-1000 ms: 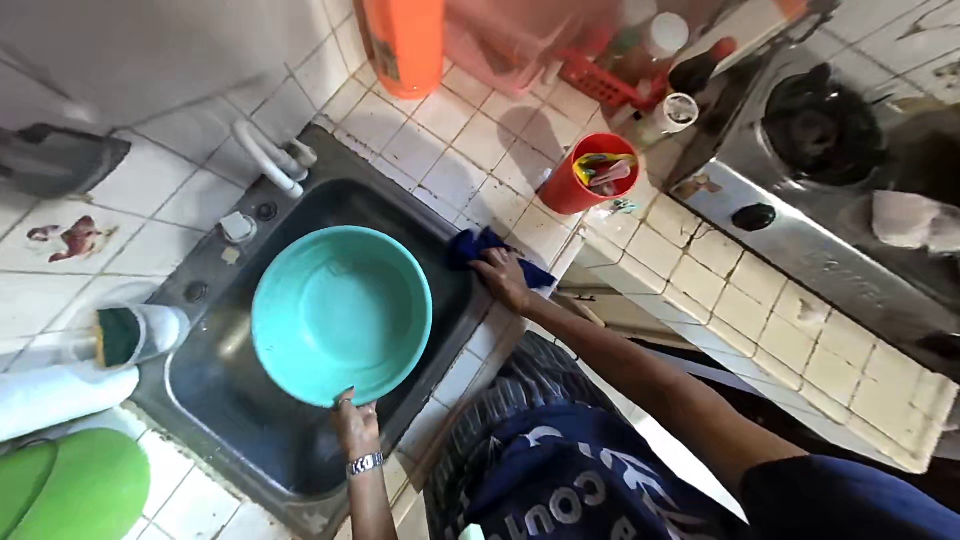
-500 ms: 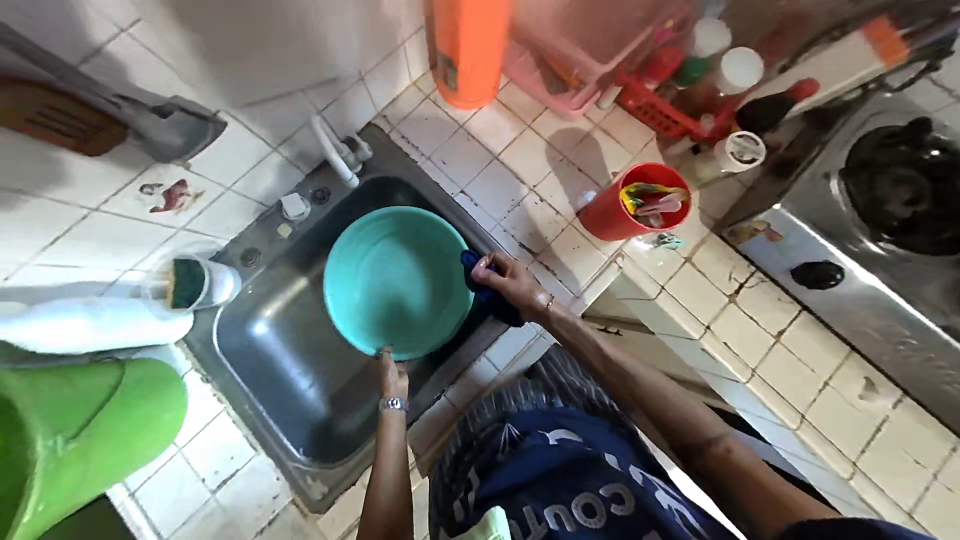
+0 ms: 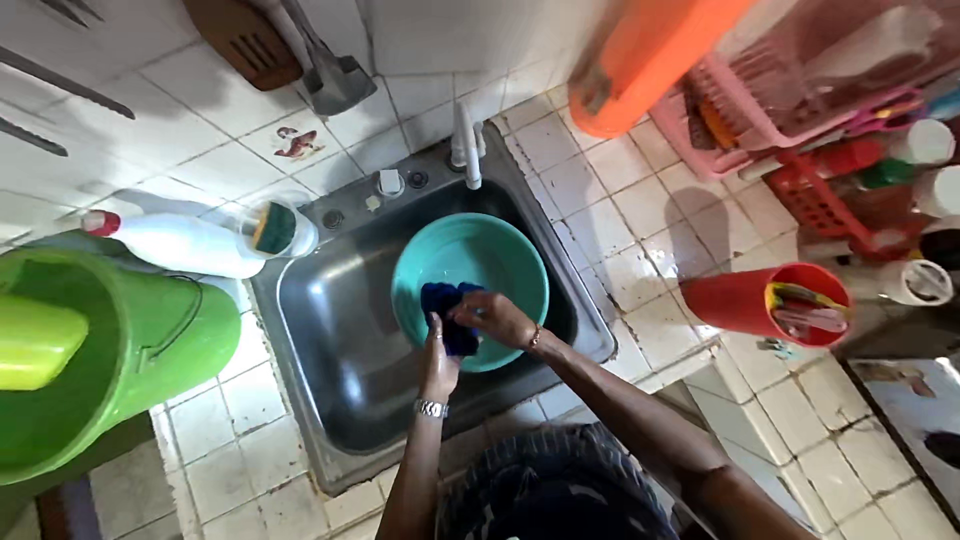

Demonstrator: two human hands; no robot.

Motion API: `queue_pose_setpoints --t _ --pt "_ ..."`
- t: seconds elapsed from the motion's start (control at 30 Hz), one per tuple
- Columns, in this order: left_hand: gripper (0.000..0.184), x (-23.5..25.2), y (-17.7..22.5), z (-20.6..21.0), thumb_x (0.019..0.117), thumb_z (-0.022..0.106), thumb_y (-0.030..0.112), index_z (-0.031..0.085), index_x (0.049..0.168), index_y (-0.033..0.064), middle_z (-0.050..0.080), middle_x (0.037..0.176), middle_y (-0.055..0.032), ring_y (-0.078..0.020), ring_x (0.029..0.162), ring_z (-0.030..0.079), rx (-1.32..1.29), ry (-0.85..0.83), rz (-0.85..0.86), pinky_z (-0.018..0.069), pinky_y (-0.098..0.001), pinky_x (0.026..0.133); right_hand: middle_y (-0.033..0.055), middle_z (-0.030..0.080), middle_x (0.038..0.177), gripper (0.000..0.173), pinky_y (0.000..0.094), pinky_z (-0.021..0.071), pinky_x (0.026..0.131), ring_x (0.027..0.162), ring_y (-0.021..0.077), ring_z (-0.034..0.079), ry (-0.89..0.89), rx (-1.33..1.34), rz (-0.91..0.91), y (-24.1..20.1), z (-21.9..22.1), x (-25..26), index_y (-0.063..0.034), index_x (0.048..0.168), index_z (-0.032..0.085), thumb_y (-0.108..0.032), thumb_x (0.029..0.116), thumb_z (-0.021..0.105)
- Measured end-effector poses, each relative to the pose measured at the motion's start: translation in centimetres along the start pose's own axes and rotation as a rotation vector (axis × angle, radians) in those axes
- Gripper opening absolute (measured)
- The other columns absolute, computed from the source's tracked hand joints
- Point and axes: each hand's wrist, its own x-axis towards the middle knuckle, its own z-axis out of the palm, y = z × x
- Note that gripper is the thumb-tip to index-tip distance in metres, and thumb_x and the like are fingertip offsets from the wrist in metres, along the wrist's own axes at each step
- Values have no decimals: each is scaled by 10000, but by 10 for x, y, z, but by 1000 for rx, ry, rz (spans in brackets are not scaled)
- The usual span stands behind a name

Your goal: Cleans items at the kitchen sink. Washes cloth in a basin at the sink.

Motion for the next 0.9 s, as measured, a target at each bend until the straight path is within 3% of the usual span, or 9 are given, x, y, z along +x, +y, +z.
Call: queue_pose_setpoints --t 0.1,0.17,0.27,0.37,0.43,0.53,0.7,0.8,0.9 --pt "348 40 10 24 1103 432 231 501 1355 1 654 1133 -134 -182 979 661 -36 -13 23 576 -369 846 237 671 1259 304 442 507 1054 1169 306 662 352 -85 -5 2 -56 49 73 1287 631 -99 1067 508" --pt "417 53 30 42 1123 360 297 547 1308 -27 651 1118 -138 -164 998 647 41 4 75 557 -360 886 251 637 1314 356 429 525 1044 1188 299 657 561 -118 -86 4 -99 99 90 1360 540 -100 1062 499" --pt "623 73 60 74 1128 167 414 572 1271 -37 642 1101 -163 -185 1001 636 142 18 109 549 -377 877 284 537 1435 462 445 498 1070 1265 349 605 524 -210 -166 0 -145 177 76 1481 413 -97 1059 480" --pt "545 101 76 93 1128 276 383 528 1394 -21 591 1325 -221 -267 1215 579 218 -67 121 480 -459 1034 320 651 1233 345 546 460 1064 1185 449 630 378 -429 -115 -10 -161 215 113 1295 600 -111 1080 450" --pt "436 117 82 102 1111 407 325 514 1395 13 597 1307 -187 -259 1173 596 174 -136 34 510 -455 989 309 681 1133 312 573 475 1020 1118 460 653 355 -501 -89 -12 -162 218 108 1183 654 -107 1075 455" --pt "344 138 76 113 1103 440 256 513 1349 27 619 1193 -156 -238 1035 628 23 -145 -98 550 -427 871 288 696 1121 312 583 498 994 1086 449 674 379 -511 -77 -10 -153 207 77 1205 662 -131 1080 466" --pt "342 152 82 122 1091 445 301 526 1338 79 621 1222 -104 -216 1089 617 -142 -178 -132 535 -420 926 262 713 946 302 601 539 843 905 441 706 447 -531 -143 2 -142 196 46 1110 704 -171 1072 498" --pt "414 152 88 120 1096 405 389 497 1389 111 590 1304 -98 -226 1147 596 -118 -228 -122 527 -431 949 258 722 1009 288 598 539 868 942 436 710 440 -533 -151 6 -137 189 44 1129 705 -142 1068 493" --pt "470 143 94 121 1096 394 439 499 1417 113 573 1356 -115 -244 1196 575 115 -253 -39 515 -472 970 239 720 1142 261 566 554 919 1028 408 715 485 -516 -269 20 -132 188 45 1152 712 -82 1049 509"
